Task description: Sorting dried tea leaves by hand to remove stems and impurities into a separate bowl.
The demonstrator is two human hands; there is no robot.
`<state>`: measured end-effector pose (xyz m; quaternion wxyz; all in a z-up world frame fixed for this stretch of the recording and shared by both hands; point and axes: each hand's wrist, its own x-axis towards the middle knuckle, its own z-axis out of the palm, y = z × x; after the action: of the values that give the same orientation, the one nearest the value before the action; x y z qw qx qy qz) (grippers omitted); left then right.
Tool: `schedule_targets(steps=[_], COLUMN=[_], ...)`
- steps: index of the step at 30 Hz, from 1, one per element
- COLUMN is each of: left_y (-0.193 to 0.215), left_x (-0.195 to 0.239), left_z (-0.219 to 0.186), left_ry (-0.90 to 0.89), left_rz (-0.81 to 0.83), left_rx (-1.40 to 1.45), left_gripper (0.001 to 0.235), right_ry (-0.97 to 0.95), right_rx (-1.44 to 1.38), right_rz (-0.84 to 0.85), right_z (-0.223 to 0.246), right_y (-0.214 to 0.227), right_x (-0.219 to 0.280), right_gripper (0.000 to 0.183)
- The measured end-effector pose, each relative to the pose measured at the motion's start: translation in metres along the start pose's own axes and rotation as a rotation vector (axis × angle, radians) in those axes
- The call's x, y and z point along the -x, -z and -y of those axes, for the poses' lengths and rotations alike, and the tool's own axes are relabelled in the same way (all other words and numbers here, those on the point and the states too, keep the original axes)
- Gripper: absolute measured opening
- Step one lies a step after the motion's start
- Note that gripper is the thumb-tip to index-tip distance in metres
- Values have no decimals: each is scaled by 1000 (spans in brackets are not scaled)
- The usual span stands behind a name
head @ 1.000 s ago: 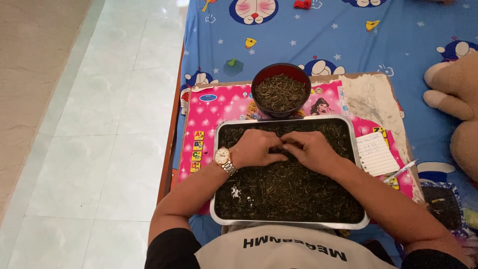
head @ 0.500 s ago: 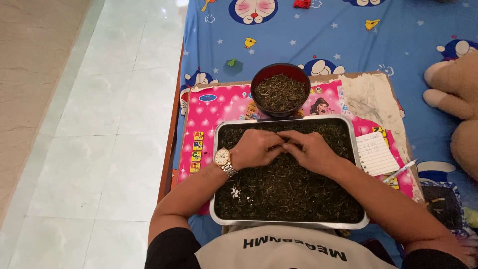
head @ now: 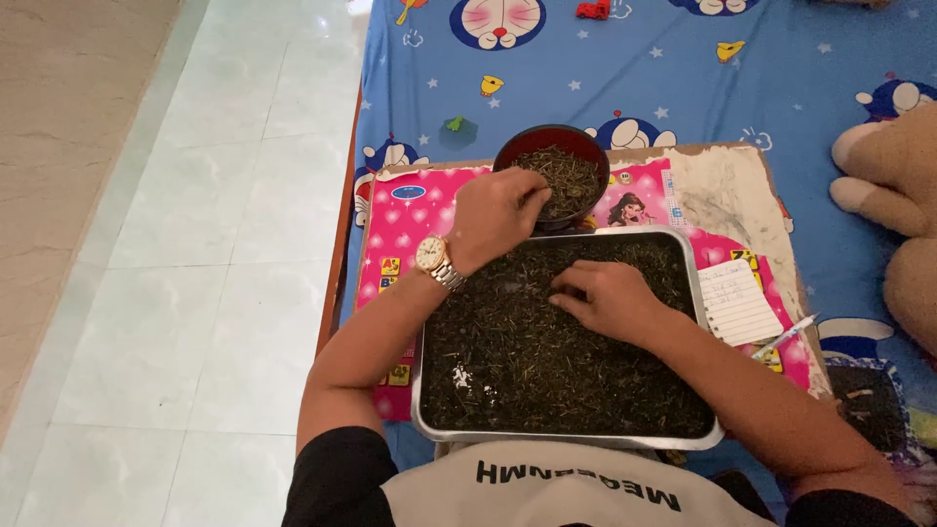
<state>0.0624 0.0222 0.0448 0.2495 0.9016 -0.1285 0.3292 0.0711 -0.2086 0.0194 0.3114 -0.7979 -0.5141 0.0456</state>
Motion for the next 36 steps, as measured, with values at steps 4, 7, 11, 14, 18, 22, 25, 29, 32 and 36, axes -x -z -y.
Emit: schedule_targets(steps=[4,7,11,14,18,22,25,29,32,36], left_y=[0,4,6,5,31,33,34,30,31,32], left_x=[2,18,54,78,61,61,62,67,67,68], left_z=[-9,-15,-8,-4,-33,-39,-41,-38,-37,-37], left_ry=[49,81,213,273,278,218,197,184,235,226], left_rz=[160,308,695,853,876,882,862,848,832,782], left_rx=[-74,-142,-307,-351,-239,-181,-143,-144,-72,8], left_gripper=[16,15,16,17,22,16,15,15,20,24], right_ry=[-19,-20,12,4,-25,5,-6,-6,4,2], right_rx=[126,156,198,216,183,237,235,221,227,243], right_rz=[151,165,133,128,142,134,147,173,174,184], right_z=[-3,-9,-21,-26,-12,-21,-17,-9,-14,-21], right_y=[-4,-7,-15,-19,-7,-14,-13,-6,-10,-15], right_x=[3,2,3,3,1,3,3,5,4,3], right_gripper=[23,22,13,14,16,10,11,10,9,9])
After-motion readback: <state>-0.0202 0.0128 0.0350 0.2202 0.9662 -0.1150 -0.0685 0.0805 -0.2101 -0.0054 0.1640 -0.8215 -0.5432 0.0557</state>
